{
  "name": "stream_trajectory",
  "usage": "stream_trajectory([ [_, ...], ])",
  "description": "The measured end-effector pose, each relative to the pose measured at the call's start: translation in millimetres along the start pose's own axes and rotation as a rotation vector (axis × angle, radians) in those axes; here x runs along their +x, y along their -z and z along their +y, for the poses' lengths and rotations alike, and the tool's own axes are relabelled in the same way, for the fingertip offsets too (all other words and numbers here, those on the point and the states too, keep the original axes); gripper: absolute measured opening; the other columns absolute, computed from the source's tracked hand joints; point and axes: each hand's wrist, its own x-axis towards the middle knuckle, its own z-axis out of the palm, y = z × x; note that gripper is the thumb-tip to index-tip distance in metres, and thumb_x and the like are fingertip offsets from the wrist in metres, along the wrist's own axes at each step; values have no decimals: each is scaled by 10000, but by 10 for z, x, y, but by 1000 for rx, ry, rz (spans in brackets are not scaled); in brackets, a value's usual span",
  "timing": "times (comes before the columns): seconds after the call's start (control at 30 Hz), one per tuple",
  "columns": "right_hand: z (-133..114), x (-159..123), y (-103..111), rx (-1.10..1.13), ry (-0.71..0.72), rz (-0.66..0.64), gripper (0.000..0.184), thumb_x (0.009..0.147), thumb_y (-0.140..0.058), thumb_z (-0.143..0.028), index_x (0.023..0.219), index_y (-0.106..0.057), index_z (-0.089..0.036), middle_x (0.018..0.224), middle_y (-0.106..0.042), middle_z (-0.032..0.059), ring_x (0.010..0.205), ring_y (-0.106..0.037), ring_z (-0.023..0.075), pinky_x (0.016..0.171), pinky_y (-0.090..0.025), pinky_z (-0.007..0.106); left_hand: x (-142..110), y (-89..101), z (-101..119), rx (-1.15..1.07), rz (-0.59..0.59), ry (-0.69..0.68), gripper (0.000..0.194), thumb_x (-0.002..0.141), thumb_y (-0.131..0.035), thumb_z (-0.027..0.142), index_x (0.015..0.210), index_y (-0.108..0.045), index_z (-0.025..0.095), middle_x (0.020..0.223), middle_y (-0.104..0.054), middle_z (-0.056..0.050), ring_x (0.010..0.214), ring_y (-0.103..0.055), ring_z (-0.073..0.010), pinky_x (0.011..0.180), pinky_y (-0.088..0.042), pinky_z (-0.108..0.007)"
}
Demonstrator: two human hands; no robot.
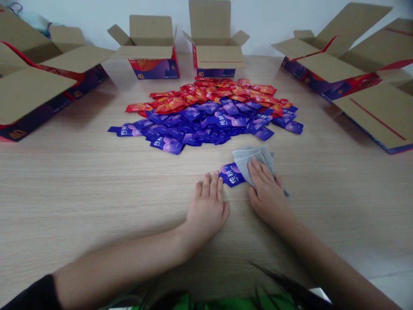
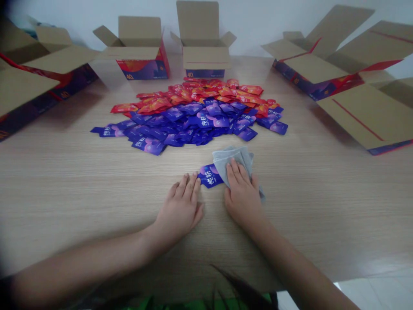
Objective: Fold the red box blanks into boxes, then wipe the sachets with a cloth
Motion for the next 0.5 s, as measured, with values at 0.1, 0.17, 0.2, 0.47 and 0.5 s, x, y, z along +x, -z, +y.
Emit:
stream_trajectory([
  [0.1, -195, -37, 13, 35, 160, -72, 571, 878, -366, -148, 1443, -428, -87, 1558, -335, 114, 1412, -339, 252, 1084, -295, 496, 3, 17, -3, -6, -18, -4, 594, 957, -402, 352, 1426, -448, -10, 1500, -390, -235, 1396, -363, -384, 1086, -373, -506],
  [0.17, -291, -58, 23, 75, 258, -109, 563, 878, -365, -147, 1433, -449, -97, 1557, -340, 103, 1414, -337, 232, 1114, -255, 470, 1, 29, -8, -11, -37, -13, 580, 955, -409, 361, 1381, -502, -20, 1457, -451, -251, 1395, -363, -390, 1088, -371, -506],
  [0.2, -303, -64, 27, 91, 278, -116, 562, 877, -364, -146, 1430, -456, -105, 1556, -344, 97, 1414, -338, 223, 1120, -246, 459, -1, 32, -10, -12, -40, -14, 577, 954, -411, 363, 1370, -514, -23, 1443, -468, -252, 1396, -361, -391, 1089, -368, -506],
  [0.47, 155, 2, -2, 38, -16, 48, 579, 871, -376, -148, 1446, -438, -145, 1507, -432, 102, 1370, -407, 260, 1051, -334, 494, -9, -1, -9, 6, -4, -11, 605, 950, -396, 332, 1466, -396, 16, 1543, -323, -194, 1398, -363, -377, 1082, -383, -497],
  [0.5, 166, 1, -4, 25, -22, 54, 575, 872, -375, -151, 1443, -440, -135, 1505, -434, 106, 1368, -410, 262, 1047, -335, 495, -8, -6, -8, 6, -5, -10, 606, 950, -394, 334, 1462, -399, 9, 1539, -327, -201, 1399, -361, -376, 1084, -381, -497],
])
